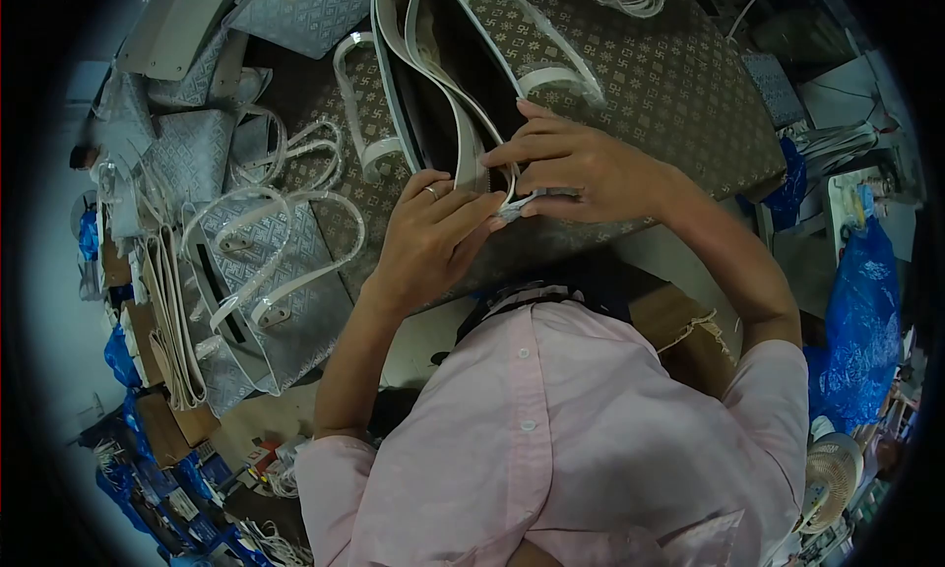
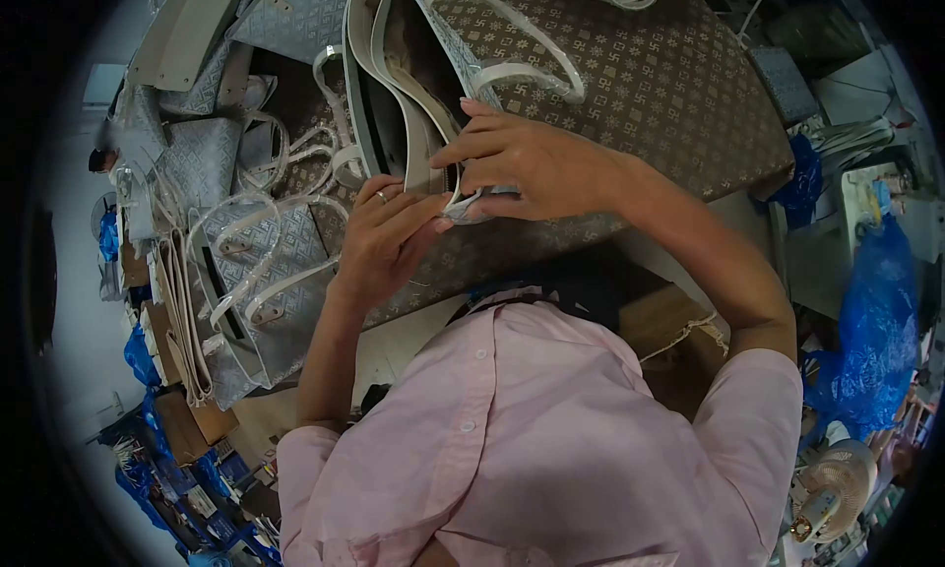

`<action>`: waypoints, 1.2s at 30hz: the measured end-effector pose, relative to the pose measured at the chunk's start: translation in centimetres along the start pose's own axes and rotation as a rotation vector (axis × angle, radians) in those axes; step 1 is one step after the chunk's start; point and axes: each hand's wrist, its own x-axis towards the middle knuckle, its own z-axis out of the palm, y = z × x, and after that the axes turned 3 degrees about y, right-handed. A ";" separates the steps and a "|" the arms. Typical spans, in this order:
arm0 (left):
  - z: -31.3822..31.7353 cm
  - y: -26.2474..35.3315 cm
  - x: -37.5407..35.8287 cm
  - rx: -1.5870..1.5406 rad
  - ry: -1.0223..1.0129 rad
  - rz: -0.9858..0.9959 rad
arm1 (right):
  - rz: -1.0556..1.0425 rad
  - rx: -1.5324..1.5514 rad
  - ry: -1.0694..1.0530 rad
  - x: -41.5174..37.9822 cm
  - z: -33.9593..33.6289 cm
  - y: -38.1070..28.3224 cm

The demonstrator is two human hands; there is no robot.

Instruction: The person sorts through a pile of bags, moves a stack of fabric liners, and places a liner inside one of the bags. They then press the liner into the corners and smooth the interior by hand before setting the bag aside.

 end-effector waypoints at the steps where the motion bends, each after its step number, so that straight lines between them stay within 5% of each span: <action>1: 0.1 -0.1 0.0 0.012 0.031 0.012 | -0.011 -0.025 0.009 0.0 0.0 -0.2; 12: 1.2 1.0 -0.6 0.007 0.127 -0.041 | 0.092 0.031 -0.078 0.8 -0.6 -0.6; 17: 1.5 1.0 -0.7 0.016 0.170 -0.047 | -0.117 -0.123 -0.097 1.5 -0.6 -0.3; 36: 1.4 0.8 -1.3 0.019 0.161 0.004 | -0.065 0.121 -0.118 1.9 -0.7 0.5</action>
